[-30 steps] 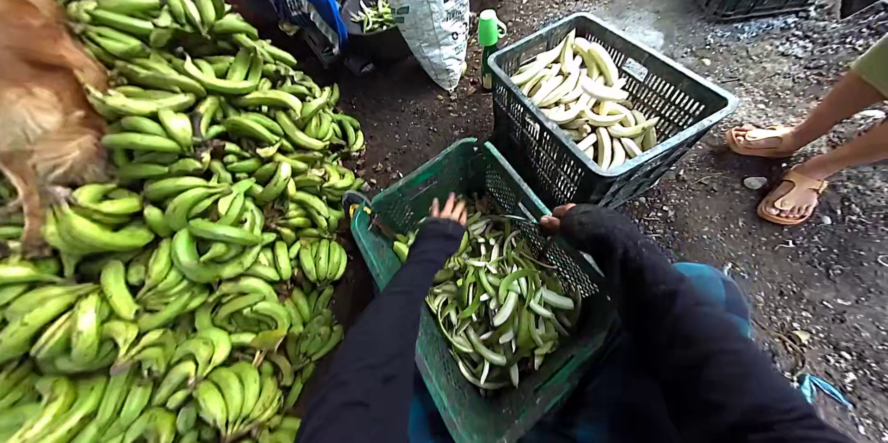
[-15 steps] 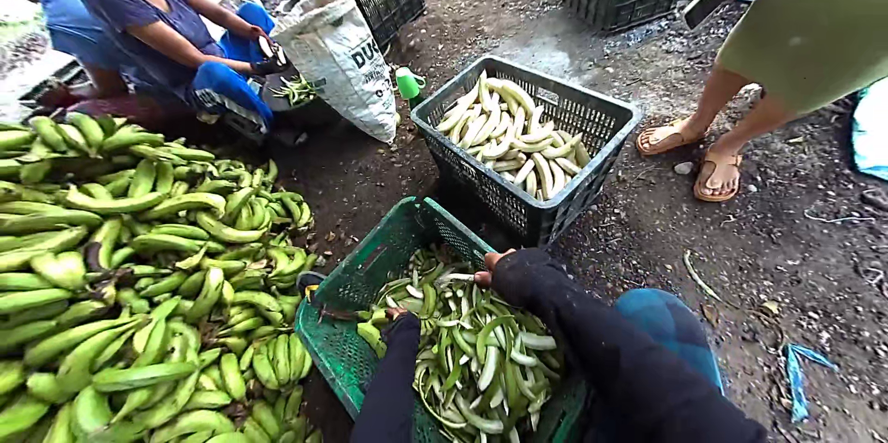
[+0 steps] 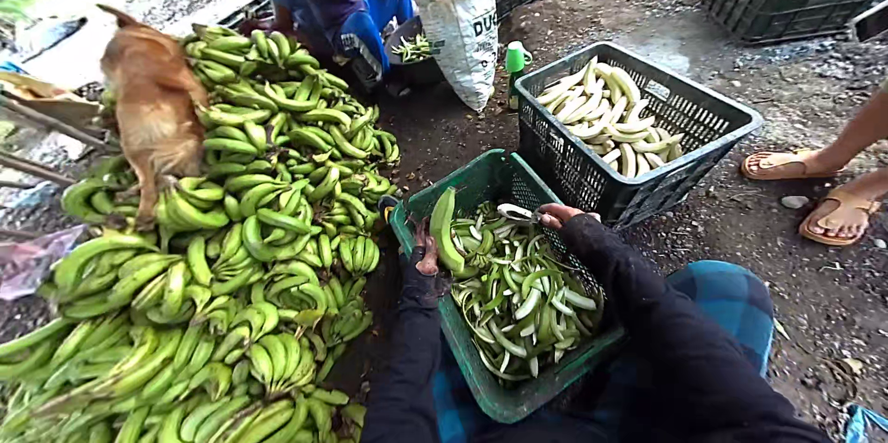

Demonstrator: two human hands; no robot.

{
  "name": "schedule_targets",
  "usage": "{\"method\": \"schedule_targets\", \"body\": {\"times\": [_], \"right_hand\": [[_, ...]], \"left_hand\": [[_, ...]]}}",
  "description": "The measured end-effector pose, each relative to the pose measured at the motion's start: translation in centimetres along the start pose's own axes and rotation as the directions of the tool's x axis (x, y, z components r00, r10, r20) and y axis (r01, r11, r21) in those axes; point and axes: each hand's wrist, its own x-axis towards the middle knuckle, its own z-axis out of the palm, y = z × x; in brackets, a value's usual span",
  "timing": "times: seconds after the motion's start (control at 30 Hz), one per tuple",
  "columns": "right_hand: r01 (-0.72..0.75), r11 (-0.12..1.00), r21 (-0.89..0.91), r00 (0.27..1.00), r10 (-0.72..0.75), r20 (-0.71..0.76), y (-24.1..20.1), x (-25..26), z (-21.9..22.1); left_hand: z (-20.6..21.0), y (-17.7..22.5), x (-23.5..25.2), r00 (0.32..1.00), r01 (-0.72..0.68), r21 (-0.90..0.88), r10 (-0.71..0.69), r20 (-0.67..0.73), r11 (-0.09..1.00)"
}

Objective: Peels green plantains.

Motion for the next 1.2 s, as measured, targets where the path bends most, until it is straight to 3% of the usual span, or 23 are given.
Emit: {"method": "schedule_targets", "body": {"times": [0.07, 0.13, 0.2, 0.3, 0.37, 0.5, 0.57, 0.67, 0.7, 0.73, 0.8, 0.87, 0.9, 0.97, 1.07, 1.13, 1.2], "right_hand": [[-0.110, 0.986, -0.125, 0.994, 0.108, -0.021, -1.5, -0.6, 2.2], [-0.158, 0.968, -0.194, 0.987, 0.163, 0.008, -7.2, -2.6, 2.5], [-0.264, 0.937, -0.230, 0.924, 0.314, 0.217, -15.6, -4.3, 0.4], [-0.291, 0.921, -0.258, 0.897, 0.356, 0.262, -19.6, -7.5, 0.7], [-0.334, 0.900, -0.280, 0.883, 0.403, 0.242, -19.9, -8.3, 1.1], [-0.412, 0.856, -0.312, 0.889, 0.453, 0.067, -18.5, -6.6, 2.5], [-0.469, 0.824, -0.318, 0.883, 0.440, -0.162, -16.3, -4.5, 2.8], [-0.512, 0.802, -0.308, 0.857, 0.448, -0.256, -16.5, -1.6, 0.0], [-0.473, 0.825, -0.309, 0.879, 0.417, -0.233, -17.4, -1.6, -0.8], [-0.426, 0.846, -0.320, 0.904, 0.388, -0.179, -18.4, -2.1, -1.2], [-0.385, 0.856, -0.345, 0.903, 0.426, 0.048, -19.5, -4.3, -1.0], [-0.408, 0.847, -0.342, 0.828, 0.501, 0.253, -19.9, -6.8, 0.3], [-0.431, 0.844, -0.318, 0.808, 0.518, 0.280, -19.8, -7.7, 1.0], [-0.444, 0.859, -0.255, 0.850, 0.494, 0.181, -18.3, -8.0, 2.4], [-0.426, 0.858, -0.287, 0.904, 0.400, -0.147, -15.7, -4.7, 3.1], [-0.465, 0.832, -0.302, 0.879, 0.391, -0.274, -15.2, -1.6, 1.4], [-0.455, 0.840, -0.295, 0.883, 0.382, -0.273, -16.6, 0.0, -0.5]], "left_hand": [[1.4, 0.2, -1.3, 0.999, 0.041, -0.291, -0.045, -0.007, 0.956], [1.9, -0.9, -1.7, 0.993, 0.103, -0.398, -0.118, -0.012, 0.911], [2.6, -0.7, -1.6, 0.961, 0.215, -0.377, -0.264, -0.081, 0.901], [3.4, 0.1, -1.6, 0.913, 0.369, -0.289, -0.402, -0.065, 0.884], [4.4, 1.0, -2.3, 0.878, 0.459, -0.343, -0.478, 0.032, 0.819], [6.9, 0.1, -4.7, 0.808, 0.516, -0.428, -0.587, -0.045, 0.742], [7.3, -1.0, -5.0, 0.787, 0.551, -0.329, -0.609, -0.103, 0.767], [7.2, 1.7, -5.2, 0.713, 0.671, -0.120, -0.681, -0.165, 0.732], [6.4, -0.1, -5.4, 0.807, 0.561, -0.075, -0.565, -0.174, 0.824], [6.2, -1.4, -5.2, 0.832, 0.502, -0.081, -0.507, -0.226, 0.861], [6.0, -1.9, -4.4, 0.835, 0.472, -0.135, -0.491, -0.249, 0.871], [5.8, -2.3, -3.8, 0.855, 0.441, -0.196, -0.477, -0.205, 0.876], [5.9, -2.7, -3.5, 0.863, 0.431, -0.257, -0.478, -0.162, 0.865], [6.4, -2.6, -3.5, 0.863, 0.450, -0.399, -0.504, -0.037, 0.799], [6.3, -1.8, -4.0, 0.762, 0.611, -0.472, -0.633, 0.136, 0.635], [5.8, -1.8, -4.5, 0.768, 0.632, -0.373, -0.613, 0.186, 0.679], [5.3, -1.3, -4.9, 0.822, 0.564, -0.277, -0.561, 0.098, 0.778]]}}
